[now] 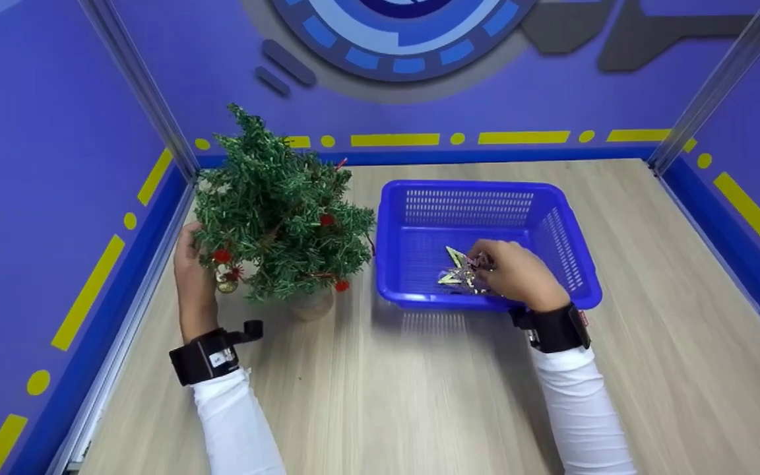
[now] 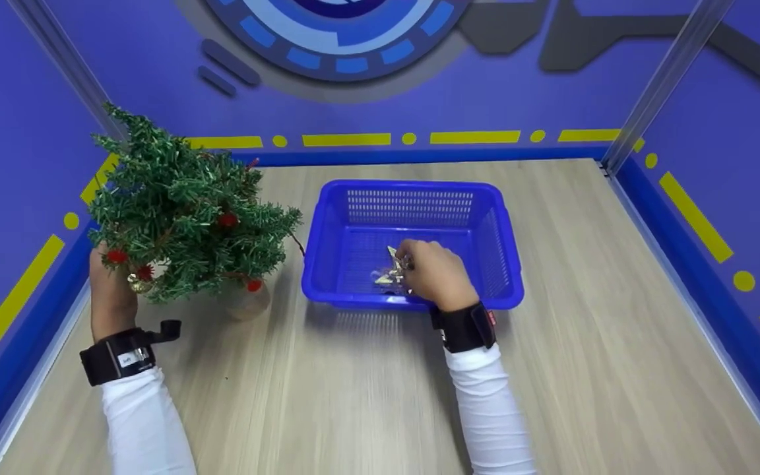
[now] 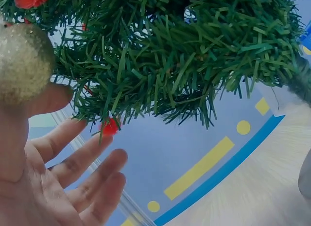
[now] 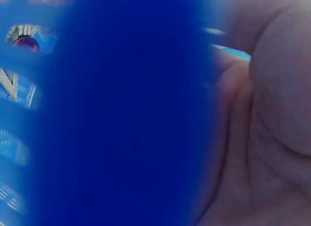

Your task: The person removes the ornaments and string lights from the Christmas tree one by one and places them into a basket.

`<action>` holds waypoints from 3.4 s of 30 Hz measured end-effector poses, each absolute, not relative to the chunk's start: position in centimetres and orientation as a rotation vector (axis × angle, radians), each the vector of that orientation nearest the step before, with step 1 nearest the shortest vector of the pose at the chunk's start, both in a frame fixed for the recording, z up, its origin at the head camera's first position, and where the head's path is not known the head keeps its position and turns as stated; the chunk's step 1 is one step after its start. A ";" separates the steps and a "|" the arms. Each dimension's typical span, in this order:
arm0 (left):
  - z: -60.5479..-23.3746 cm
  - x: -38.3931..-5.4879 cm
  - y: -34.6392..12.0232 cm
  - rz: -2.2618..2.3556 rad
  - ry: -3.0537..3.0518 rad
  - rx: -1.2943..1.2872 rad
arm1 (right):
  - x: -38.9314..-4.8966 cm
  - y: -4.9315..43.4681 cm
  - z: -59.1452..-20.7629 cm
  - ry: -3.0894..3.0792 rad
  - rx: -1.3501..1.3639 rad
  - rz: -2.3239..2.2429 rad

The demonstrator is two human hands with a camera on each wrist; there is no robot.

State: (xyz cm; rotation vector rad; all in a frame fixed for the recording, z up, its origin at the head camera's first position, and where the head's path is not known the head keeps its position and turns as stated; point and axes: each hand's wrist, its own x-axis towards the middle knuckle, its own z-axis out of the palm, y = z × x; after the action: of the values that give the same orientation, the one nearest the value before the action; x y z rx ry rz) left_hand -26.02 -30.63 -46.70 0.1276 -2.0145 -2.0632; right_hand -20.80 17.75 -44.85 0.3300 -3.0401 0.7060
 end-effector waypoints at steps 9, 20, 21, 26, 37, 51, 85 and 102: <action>-46.9 -26.1 -30.8 -2.006 -1.948 0.147 | -21.3 17.9 -46.5 -3.094 0.287 0.705; -46.9 -25.6 -31.5 -2.039 -1.784 0.070 | -21.8 18.7 -47.0 -3.155 0.102 0.712; -46.9 -25.6 -31.5 -2.052 -1.775 0.040 | -21.8 18.7 -47.0 -3.161 0.090 0.711; -46.8 -25.4 -31.5 -2.098 -1.752 -0.137 | -22.0 18.1 -47.1 -3.161 0.115 0.643; -46.4 -25.3 -30.9 -2.033 -1.837 -0.221 | -20.7 15.2 -45.1 -2.988 0.363 0.859; -46.7 -25.4 -31.1 -1.999 -1.790 -0.226 | -19.4 10.2 -44.9 -2.856 0.785 0.901; -42.5 -22.8 -29.3 -1.954 -1.748 -0.282 | -16.4 1.7 -47.5 -2.627 1.089 1.149; -42.9 -23.0 -29.8 -1.891 -1.518 -0.388 | -15.9 -6.6 -49.0 -2.376 0.845 1.902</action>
State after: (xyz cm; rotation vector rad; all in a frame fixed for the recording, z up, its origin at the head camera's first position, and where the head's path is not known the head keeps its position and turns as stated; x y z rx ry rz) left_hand -22.99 -29.78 -42.94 -0.3882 -1.5184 -1.8915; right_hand -15.94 -6.56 -49.04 0.8451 -2.3757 1.9021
